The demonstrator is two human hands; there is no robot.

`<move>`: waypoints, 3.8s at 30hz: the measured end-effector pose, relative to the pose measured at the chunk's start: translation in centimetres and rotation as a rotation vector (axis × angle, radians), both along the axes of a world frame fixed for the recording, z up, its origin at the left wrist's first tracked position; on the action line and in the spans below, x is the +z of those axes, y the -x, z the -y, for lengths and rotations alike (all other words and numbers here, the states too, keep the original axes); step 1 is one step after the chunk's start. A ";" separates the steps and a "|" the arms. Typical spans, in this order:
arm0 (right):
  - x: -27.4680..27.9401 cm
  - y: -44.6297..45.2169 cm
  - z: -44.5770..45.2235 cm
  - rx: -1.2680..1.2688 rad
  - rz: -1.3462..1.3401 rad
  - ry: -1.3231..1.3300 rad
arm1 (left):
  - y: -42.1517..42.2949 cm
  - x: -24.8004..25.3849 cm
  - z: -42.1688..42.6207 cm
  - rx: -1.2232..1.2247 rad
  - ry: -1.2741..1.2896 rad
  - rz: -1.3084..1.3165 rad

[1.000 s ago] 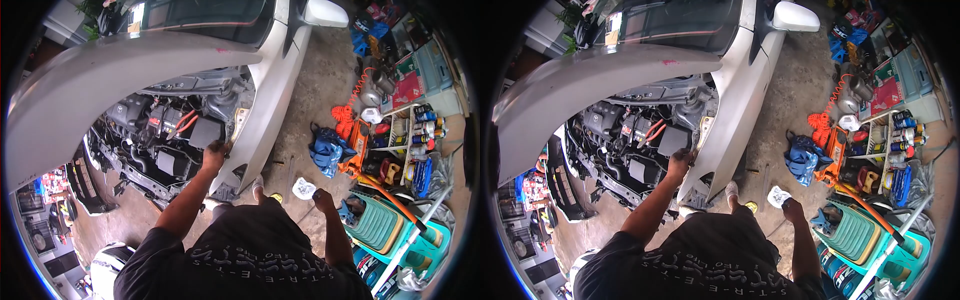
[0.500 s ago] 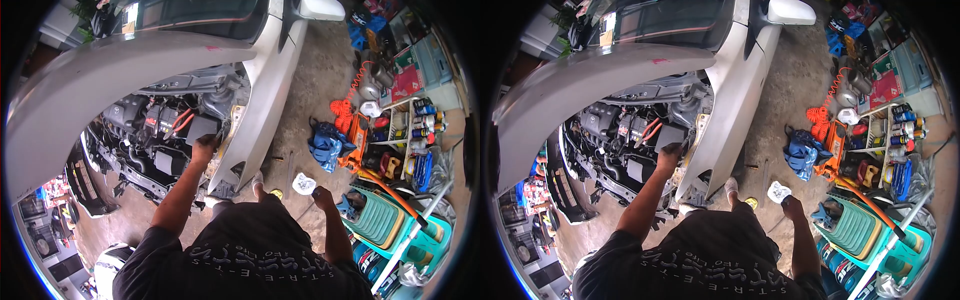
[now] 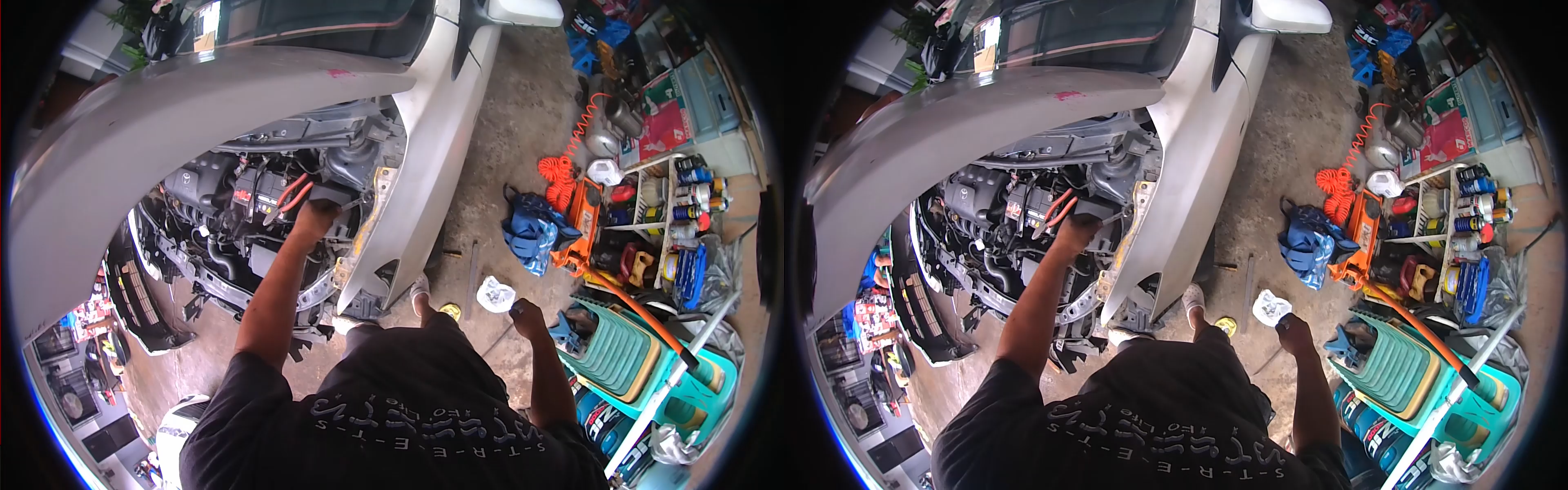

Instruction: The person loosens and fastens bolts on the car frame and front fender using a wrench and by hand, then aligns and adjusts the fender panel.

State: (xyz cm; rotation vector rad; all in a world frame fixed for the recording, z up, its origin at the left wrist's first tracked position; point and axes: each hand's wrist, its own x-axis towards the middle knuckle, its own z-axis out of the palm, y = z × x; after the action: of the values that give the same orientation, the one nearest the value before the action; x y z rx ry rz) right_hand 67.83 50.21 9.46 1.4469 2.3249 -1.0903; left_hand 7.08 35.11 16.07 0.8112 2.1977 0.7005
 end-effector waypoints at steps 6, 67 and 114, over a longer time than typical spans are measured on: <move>0.9 -0.3 0.6 -0.038 0.048 0.042 | 3.9 -1.3 -8.2 -0.006 -0.129 -0.333; 0.8 2.5 -0.6 -0.006 -0.051 0.040 | 0.2 0.3 -2.5 0.449 -0.109 0.341; 2.0 4.5 -0.9 0.038 0.004 0.063 | -10.4 -0.5 2.8 0.847 -0.553 0.741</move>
State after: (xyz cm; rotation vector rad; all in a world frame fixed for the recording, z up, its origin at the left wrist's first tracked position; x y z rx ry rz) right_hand 63.29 51.14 11.50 1.3756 2.2844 -1.1380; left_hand 17.47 32.27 15.60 -0.2234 1.5812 1.7346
